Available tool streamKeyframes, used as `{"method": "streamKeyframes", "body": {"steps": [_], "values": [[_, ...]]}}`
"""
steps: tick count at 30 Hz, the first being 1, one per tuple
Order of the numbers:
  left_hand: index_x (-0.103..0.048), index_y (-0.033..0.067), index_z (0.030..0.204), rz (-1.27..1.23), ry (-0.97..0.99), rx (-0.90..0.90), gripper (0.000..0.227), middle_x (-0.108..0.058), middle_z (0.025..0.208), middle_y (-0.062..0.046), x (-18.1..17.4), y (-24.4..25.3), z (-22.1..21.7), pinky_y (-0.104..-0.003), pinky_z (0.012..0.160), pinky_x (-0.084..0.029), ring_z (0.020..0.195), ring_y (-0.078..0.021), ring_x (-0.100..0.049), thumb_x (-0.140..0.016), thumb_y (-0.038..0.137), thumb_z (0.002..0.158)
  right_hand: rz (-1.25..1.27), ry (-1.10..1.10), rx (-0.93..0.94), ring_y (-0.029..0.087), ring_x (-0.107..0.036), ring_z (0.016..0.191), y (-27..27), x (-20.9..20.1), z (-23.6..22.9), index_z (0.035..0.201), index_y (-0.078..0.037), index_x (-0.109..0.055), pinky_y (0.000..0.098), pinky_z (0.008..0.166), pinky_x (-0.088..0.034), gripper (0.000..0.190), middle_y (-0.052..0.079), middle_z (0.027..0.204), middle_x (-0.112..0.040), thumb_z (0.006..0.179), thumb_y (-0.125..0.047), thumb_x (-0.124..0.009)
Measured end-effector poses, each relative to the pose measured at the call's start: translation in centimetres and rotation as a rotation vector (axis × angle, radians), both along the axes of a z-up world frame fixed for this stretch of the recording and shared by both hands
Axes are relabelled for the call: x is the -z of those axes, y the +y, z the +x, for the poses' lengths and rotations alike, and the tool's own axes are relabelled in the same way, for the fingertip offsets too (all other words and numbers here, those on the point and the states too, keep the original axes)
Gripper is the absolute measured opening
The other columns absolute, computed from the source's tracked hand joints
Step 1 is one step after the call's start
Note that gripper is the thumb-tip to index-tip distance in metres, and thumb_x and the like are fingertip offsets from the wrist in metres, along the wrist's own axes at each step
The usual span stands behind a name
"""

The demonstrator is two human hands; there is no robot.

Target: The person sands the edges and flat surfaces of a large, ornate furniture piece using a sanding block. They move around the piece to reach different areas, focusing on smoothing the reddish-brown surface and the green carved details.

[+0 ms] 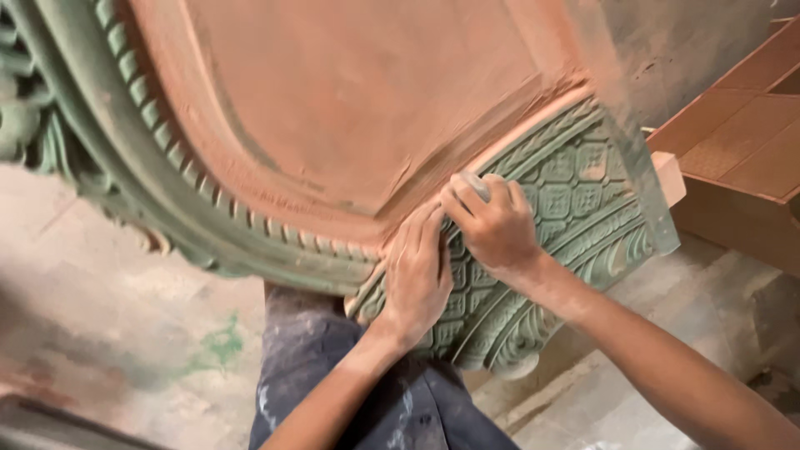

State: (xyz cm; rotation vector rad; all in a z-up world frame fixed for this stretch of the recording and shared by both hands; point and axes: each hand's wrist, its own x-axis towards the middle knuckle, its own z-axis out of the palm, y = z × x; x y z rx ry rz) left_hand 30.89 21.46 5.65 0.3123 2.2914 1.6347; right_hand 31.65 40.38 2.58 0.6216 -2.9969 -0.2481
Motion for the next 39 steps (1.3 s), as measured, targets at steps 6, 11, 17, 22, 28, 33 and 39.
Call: {"method": "streamKeyframes", "body": {"steps": [6,11,17,22,28,33,39], "values": [[-0.055,-0.0029,0.134,-0.107,0.014,0.059,0.041,-0.061,0.133,-0.022,0.1,0.2,-0.3,-0.047,0.106,-0.046,0.125,-0.0398,-0.058,-0.060,-0.003,0.094,0.106,-0.108,0.218,0.022,-0.065,0.077,10.7,-1.7,-5.5,0.104,-0.015,-0.074,0.0313,0.052,-0.052,0.016,0.009,0.087,-0.067,0.107,-0.014,-0.058],[-0.054,-0.0030,0.137,-0.096,-0.022,0.052,0.043,-0.060,0.134,-0.021,0.3,1.2,-1.2,-0.047,0.109,-0.047,0.127,-0.0393,-0.057,-0.060,-0.003,0.095,-0.105,-0.169,0.211,0.022,-0.066,0.076,5.1,0.3,-3.6,0.099,-0.011,-0.073,0.0294,0.053,-0.053,0.019,0.008,0.079,-0.066,0.112,-0.018,-0.061],[-0.052,-0.0048,0.140,-0.099,-0.011,0.088,0.048,-0.058,0.137,-0.024,0.4,2.6,-1.9,-0.048,0.109,-0.045,0.129,-0.0411,-0.055,-0.062,-0.002,0.093,0.018,-0.194,0.202,0.023,-0.060,0.073,9.7,-2.3,-6.5,0.103,-0.015,-0.074,0.0396,0.056,-0.050,0.013,0.006,0.076,-0.062,0.097,-0.008,-0.065],[-0.052,-0.0045,0.140,-0.092,-0.019,0.101,0.048,-0.059,0.137,-0.022,0.8,2.8,-2.2,-0.048,0.111,-0.046,0.130,-0.0394,-0.056,-0.062,-0.002,0.093,0.007,-0.158,0.288,0.025,-0.060,0.090,9.1,-0.4,-5.1,0.110,-0.013,-0.070,0.0318,0.060,-0.052,0.020,0.005,0.104,-0.069,0.099,0.002,-0.064],[-0.056,-0.0041,0.136,-0.099,0.039,0.142,0.047,-0.061,0.134,-0.020,2.0,3.2,-2.7,-0.047,0.107,-0.047,0.126,-0.0376,-0.057,-0.064,-0.004,0.090,0.041,-0.250,0.294,0.023,-0.060,0.087,11.8,-2.0,-6.1,0.111,-0.018,-0.073,0.0344,0.061,-0.054,0.021,0.002,0.096,-0.066,0.101,-0.002,-0.063],[-0.056,-0.0046,0.137,-0.041,0.104,0.182,0.046,-0.061,0.136,-0.020,2.9,2.4,-2.8,-0.044,0.108,-0.050,0.127,-0.0375,-0.058,-0.063,-0.006,0.091,0.111,-0.133,0.279,0.023,-0.061,0.092,9.6,-1.8,-5.6,0.107,-0.017,-0.070,0.0364,0.072,-0.058,0.021,-0.002,0.107,-0.068,0.094,-0.005,-0.058],[-0.059,-0.0050,0.134,-0.040,0.140,0.238,0.046,-0.061,0.138,-0.020,3.2,2.1,-2.9,-0.044,0.108,-0.051,0.129,-0.0372,-0.059,-0.062,-0.007,0.088,0.144,-0.270,0.345,0.020,-0.057,0.081,13.7,-0.3,-4.3,0.119,-0.013,-0.072,0.0317,0.058,-0.049,0.021,0.003,0.099,-0.065,0.105,-0.009,-0.058]]}}
